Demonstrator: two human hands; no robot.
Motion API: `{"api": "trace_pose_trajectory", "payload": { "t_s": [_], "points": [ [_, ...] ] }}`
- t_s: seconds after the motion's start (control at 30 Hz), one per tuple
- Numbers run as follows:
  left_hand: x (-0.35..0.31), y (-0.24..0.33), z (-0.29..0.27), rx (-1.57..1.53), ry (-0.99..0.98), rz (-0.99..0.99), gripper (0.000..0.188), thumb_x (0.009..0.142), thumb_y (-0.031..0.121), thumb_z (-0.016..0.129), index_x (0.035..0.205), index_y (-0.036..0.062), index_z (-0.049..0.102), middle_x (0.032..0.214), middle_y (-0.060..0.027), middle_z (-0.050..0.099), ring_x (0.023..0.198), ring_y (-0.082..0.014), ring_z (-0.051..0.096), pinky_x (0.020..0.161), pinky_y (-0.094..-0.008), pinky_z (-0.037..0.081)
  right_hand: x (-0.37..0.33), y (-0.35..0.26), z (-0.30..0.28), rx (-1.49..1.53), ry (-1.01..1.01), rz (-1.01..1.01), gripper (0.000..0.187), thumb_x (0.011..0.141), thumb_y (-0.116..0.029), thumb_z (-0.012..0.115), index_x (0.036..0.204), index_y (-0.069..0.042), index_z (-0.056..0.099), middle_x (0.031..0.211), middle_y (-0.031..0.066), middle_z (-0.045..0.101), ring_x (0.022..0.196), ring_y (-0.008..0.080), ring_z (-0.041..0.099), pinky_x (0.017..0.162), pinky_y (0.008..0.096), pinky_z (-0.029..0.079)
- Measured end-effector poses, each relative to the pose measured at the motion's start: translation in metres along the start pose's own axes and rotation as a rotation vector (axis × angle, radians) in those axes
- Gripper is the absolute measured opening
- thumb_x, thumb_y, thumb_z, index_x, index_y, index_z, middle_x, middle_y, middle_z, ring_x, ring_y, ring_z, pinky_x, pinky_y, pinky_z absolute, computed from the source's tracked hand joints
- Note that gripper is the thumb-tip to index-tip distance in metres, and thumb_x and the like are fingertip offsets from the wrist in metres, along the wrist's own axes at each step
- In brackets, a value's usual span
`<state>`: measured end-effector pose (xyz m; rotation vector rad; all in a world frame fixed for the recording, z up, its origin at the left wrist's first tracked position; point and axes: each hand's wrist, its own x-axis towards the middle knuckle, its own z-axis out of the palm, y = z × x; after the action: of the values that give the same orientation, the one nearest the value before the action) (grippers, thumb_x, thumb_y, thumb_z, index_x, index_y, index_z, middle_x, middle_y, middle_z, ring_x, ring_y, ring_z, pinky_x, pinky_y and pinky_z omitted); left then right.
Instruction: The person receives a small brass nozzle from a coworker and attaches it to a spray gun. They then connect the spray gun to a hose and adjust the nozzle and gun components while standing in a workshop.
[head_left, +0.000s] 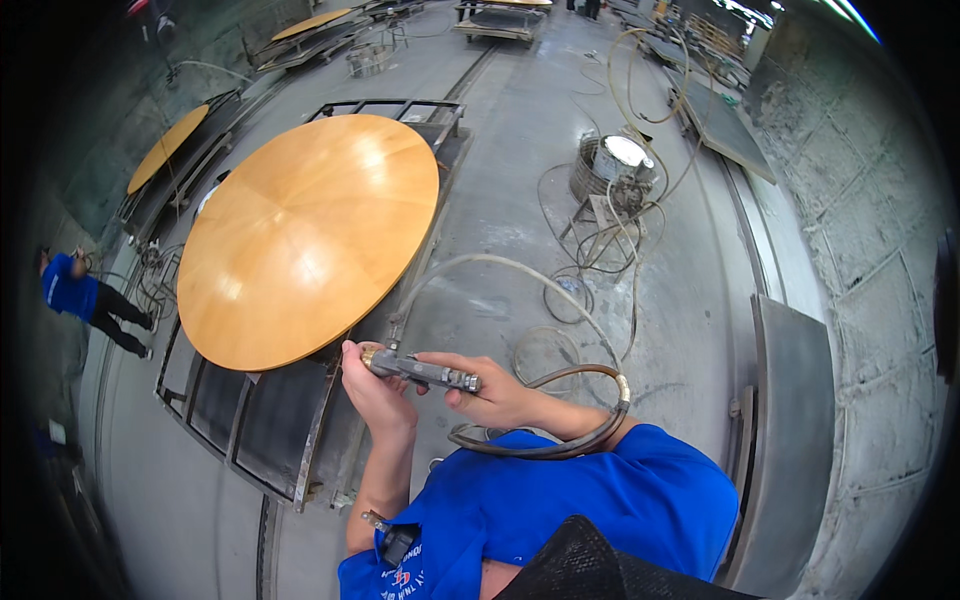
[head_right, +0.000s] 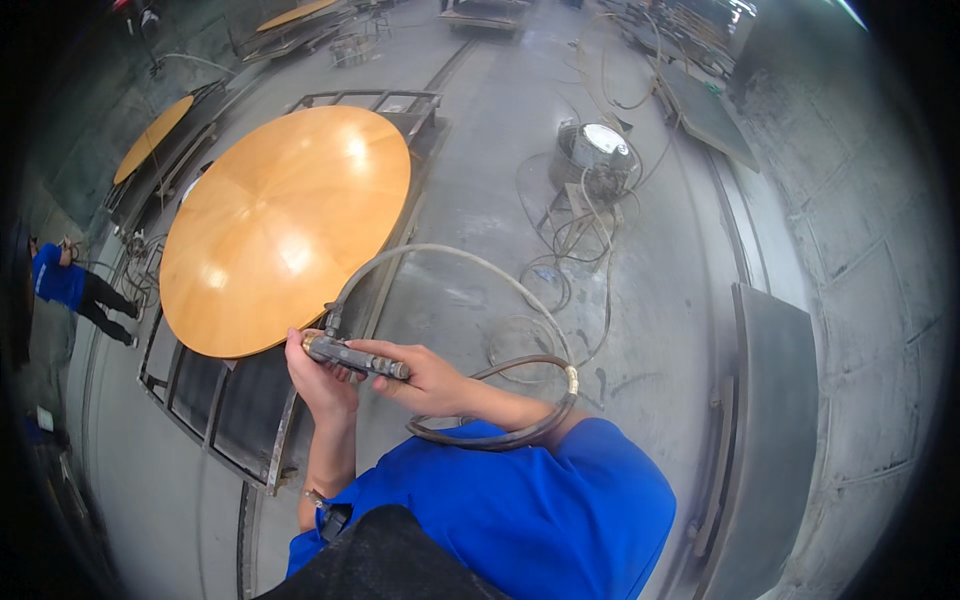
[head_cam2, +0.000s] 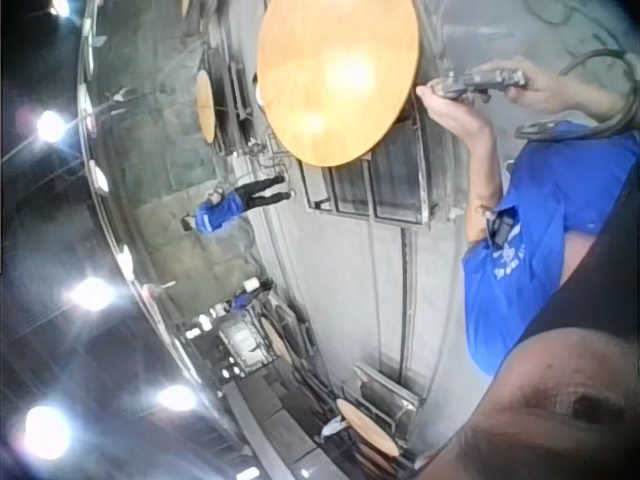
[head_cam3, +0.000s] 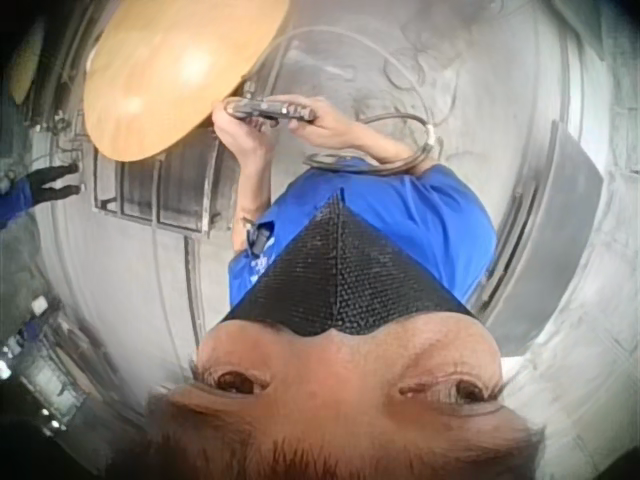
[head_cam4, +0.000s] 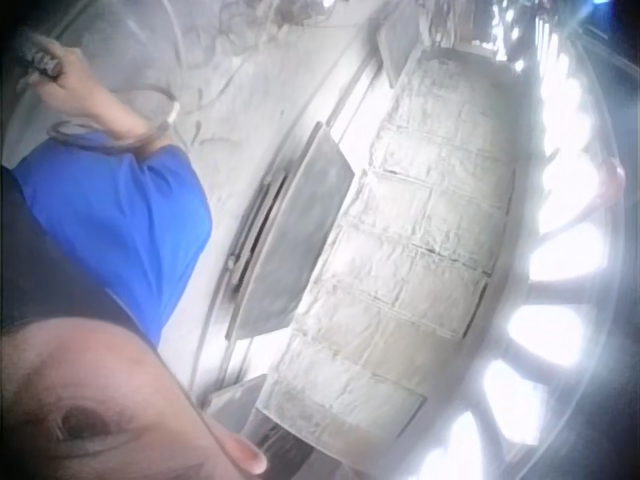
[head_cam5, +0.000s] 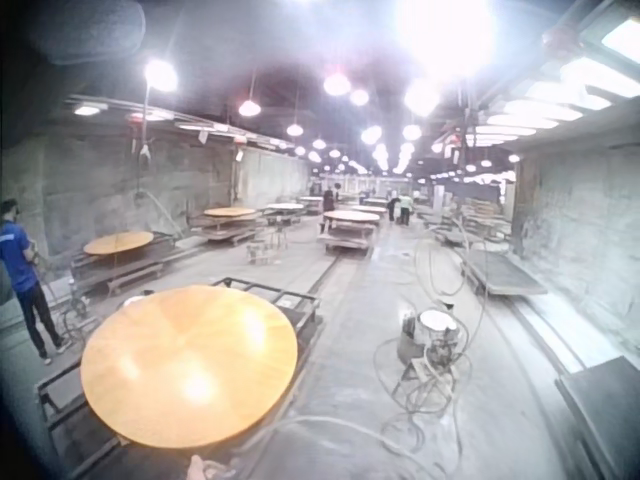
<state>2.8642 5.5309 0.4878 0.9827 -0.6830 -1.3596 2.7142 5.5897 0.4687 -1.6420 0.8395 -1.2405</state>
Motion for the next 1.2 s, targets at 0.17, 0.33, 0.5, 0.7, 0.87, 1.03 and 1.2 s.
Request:
{"api": "trace_pose_trajectory", "payload": {
  "t_s": [0.17, 0.33, 0.5, 0.7, 0.87, 1.03, 1.2],
  "points": [
    [-0.006, 0.003, 0.006, -0.012, -0.041, 0.014, 0.042, 0.104, 0.041, 0.036, 0.080, 0.0102, 0.050, 0.058, 0.0014, 0.046, 0.042, -0.0080, 0.039, 0.039, -0.0237, 0.029, -0.003, -0.003, -0.001, 0.021, -0.003, -0.011, 0.058, 0.100, -0.035, 0.060, 0.147, -0.006, 0.044, 0.126, 0.0162, 0.066, 0.116, 0.0309, 0.065, 0.098, 0.0402, 0.049],
    [-0.005, 0.002, 0.002, -0.012, -0.052, -0.010, 0.041, 0.105, 0.041, 0.036, 0.081, 0.0101, 0.050, 0.058, 0.0010, 0.045, 0.042, -0.0087, 0.040, 0.039, -0.0245, 0.031, -0.003, 0.003, 0.005, 0.123, 0.019, -0.057, 0.058, 0.101, -0.036, 0.058, 0.147, -0.005, 0.042, 0.124, 0.0149, 0.067, 0.115, 0.0280, 0.065, 0.098, 0.0389, 0.048],
    [-0.002, 0.002, -0.008, -0.083, -0.123, -0.095, 0.038, 0.106, 0.036, 0.038, 0.090, 0.0057, 0.055, 0.066, -0.0004, 0.050, 0.050, -0.0080, 0.043, 0.047, -0.0239, 0.036, -0.006, 0.003, 0.007, 0.208, 0.056, 0.036, 0.056, 0.103, -0.040, 0.055, 0.145, -0.005, 0.045, 0.116, 0.0100, 0.069, 0.105, 0.0195, 0.065, 0.093, 0.0349, 0.049],
    [0.007, 0.028, -0.037, 0.794, -0.468, 0.697, 0.033, 0.105, 0.020, 0.041, 0.101, -0.0040, 0.064, 0.089, -0.0097, 0.057, 0.067, -0.0179, 0.052, 0.059, -0.0295, 0.042, -0.011, 0.000, -0.002, 0.165, 0.001, 0.068, 0.053, 0.103, -0.049, 0.049, 0.130, -0.004, 0.056, 0.096, 0.0027, 0.067, 0.088, 0.0130, 0.059, 0.080, 0.0307, 0.048],
    [0.012, 0.032, -0.061, 0.902, -0.698, 0.858, 0.044, 0.104, 0.029, 0.042, 0.080, -0.0051, 0.057, 0.076, -0.0150, 0.053, 0.064, -0.0258, 0.052, 0.059, -0.0361, 0.040, -0.018, -0.001, -0.005, 0.349, -0.190, 0.208, 0.055, 0.103, -0.056, 0.044, 0.119, -0.007, 0.060, 0.087, -0.0032, 0.061, 0.069, 0.0064, 0.046, 0.061, 0.0249, 0.039],
    [0.006, 0.018, -0.065, 0.745, -0.611, 0.876, 0.053, 0.102, 0.039, 0.041, 0.075, -0.0052, 0.052, 0.066, -0.0158, 0.048, 0.058, -0.0286, 0.051, 0.054, -0.0364, 0.037, -0.017, -0.005, -0.001, 0.490, -0.238, 0.284, 0.057, 0.101, -0.059, 0.043, 0.122, -0.009, 0.059, 0.090, -0.0047, 0.060, 0.059, 0.0021, 0.036, 0.053, 0.0204, 0.032],
    [-0.002, 0.011, -0.066, 0.698, -0.528, 0.876, 0.051, 0.102, 0.035, 0.038, 0.073, -0.0052, 0.051, 0.065, -0.0152, 0.048, 0.057, -0.0272, 0.050, 0.054, -0.0360, 0.035, -0.016, -0.009, 0.000, 0.567, -0.268, 0.289, 0.055, 0.103, -0.056, 0.043, 0.130, -0.009, 0.054, 0.095, -0.0041, 0.062, 0.059, 0.0022, 0.039, 0.052, 0.0209, 0.035]
  ]
}}
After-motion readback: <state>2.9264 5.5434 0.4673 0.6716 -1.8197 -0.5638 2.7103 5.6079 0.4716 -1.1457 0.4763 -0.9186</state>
